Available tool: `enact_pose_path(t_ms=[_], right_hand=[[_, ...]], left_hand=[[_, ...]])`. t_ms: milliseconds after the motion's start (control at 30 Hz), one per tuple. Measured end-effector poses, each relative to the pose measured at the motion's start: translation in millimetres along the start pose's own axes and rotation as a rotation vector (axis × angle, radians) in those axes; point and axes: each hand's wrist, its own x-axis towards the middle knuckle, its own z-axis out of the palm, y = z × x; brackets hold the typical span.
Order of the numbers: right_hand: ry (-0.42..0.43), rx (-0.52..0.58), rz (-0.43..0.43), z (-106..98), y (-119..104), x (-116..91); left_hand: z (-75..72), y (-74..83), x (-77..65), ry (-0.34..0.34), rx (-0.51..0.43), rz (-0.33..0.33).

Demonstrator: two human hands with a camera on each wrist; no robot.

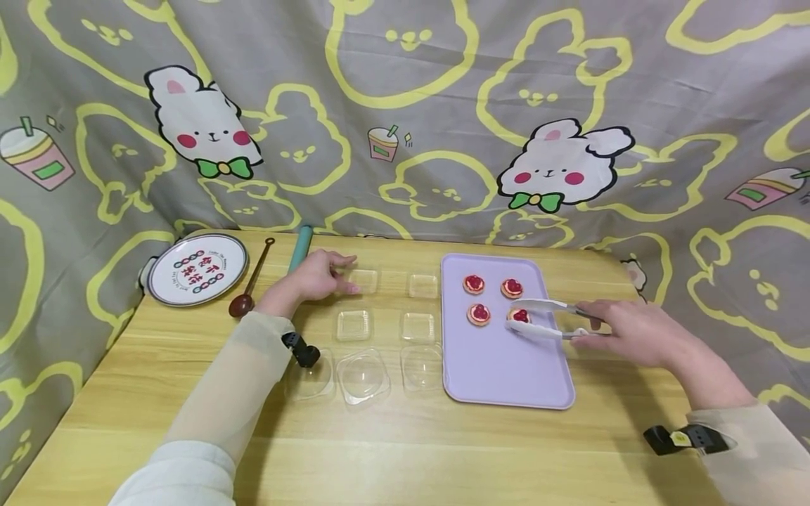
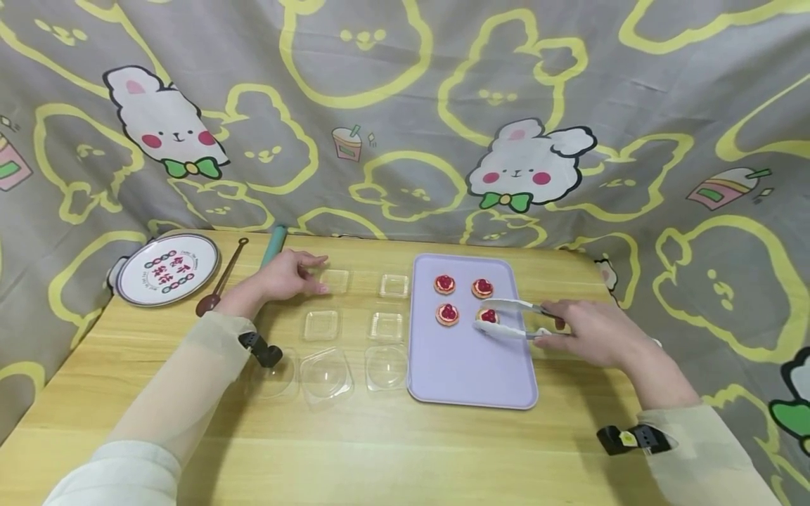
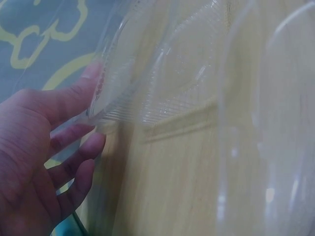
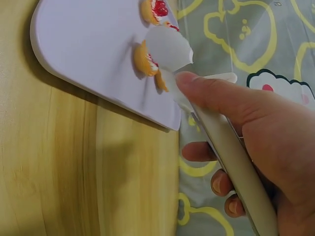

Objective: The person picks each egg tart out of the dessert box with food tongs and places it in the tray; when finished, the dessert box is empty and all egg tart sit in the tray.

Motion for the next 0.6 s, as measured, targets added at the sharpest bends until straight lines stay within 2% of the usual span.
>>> enact_pose_path(t_ms=[300, 600], right_hand=[[0.053, 0.085, 0.049, -5.7, 2.9, -13.4], [0.14, 0.149, 0.078, -1.3, 14.6, -28.0]], left_hand=[[0.3, -2.1, 0.1, -0.002, -0.022, 0.001], [1.6, -4.2, 1.3, 0.004, -0.024, -0.003]])
